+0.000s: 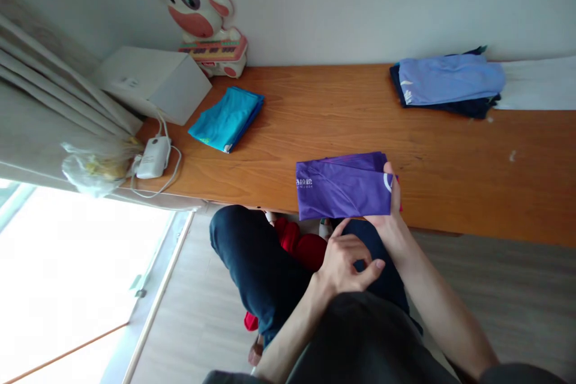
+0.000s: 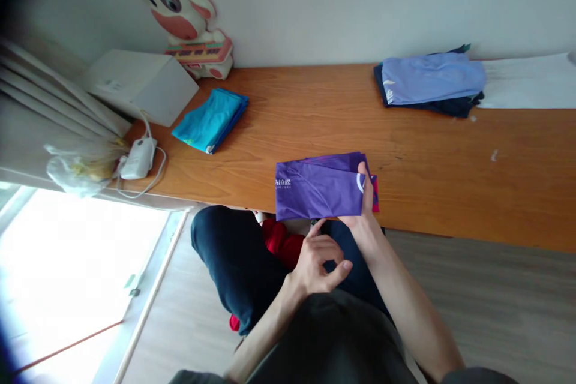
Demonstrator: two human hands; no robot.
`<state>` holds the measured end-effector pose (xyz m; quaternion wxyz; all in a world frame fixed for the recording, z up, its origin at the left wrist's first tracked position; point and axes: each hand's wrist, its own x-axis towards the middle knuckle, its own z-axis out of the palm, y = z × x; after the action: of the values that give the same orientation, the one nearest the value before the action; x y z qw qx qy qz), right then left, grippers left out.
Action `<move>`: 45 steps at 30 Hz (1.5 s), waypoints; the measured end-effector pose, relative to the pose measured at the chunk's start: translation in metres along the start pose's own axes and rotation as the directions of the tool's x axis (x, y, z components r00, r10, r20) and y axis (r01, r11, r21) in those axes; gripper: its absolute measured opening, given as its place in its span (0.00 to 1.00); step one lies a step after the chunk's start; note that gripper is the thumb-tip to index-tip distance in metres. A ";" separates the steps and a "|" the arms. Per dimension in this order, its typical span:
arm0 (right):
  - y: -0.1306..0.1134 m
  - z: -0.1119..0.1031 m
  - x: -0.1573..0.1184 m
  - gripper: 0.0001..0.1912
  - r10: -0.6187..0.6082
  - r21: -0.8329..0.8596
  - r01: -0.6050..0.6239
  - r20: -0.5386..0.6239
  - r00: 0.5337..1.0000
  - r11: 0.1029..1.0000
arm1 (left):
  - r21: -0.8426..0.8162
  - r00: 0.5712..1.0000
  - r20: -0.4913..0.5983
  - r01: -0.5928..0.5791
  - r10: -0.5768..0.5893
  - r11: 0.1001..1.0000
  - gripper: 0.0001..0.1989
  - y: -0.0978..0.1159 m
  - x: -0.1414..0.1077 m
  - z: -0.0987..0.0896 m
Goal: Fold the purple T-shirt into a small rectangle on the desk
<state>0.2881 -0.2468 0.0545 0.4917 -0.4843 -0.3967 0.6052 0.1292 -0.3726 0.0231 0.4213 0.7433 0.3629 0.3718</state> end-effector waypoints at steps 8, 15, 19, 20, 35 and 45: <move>0.011 -0.032 -0.018 0.43 0.085 -0.204 -0.073 0.051 0.995 0.976 | 0.238 0.994 0.100 0.015 -0.040 0.971 0.24 -0.013 0.012 -0.021; 0.006 -0.040 0.001 0.51 -0.160 -0.411 0.108 -0.094 0.983 0.905 | 0.256 0.997 0.030 0.061 -0.071 0.965 0.24 -0.008 0.013 -0.029; 0.002 -0.065 0.007 0.53 -0.149 -0.350 0.078 -0.181 0.972 0.933 | 0.252 0.991 -0.091 0.119 -0.099 0.960 0.26 -0.013 0.010 -0.042; 0.003 -0.072 0.008 0.53 -0.147 -0.346 0.073 -0.194 0.970 0.935 | 0.250 0.989 -0.109 0.129 -0.105 0.960 0.26 -0.013 0.009 -0.044; -0.003 -0.092 -0.006 0.39 -0.275 -0.670 0.208 0.006 0.961 0.713 | 0.098 0.972 -0.180 0.168 -0.149 0.981 0.35 -0.021 0.008 -0.048; 0.010 -0.110 -0.006 0.44 -0.251 -0.645 0.143 -0.078 0.965 0.751 | 0.153 0.979 -0.166 0.145 -0.119 0.978 0.34 -0.021 0.008 -0.047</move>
<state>0.3933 -0.2545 0.0222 0.3909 -0.6236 -0.5854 0.3400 0.0876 -0.3406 0.0232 0.3530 0.7183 0.4726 0.3687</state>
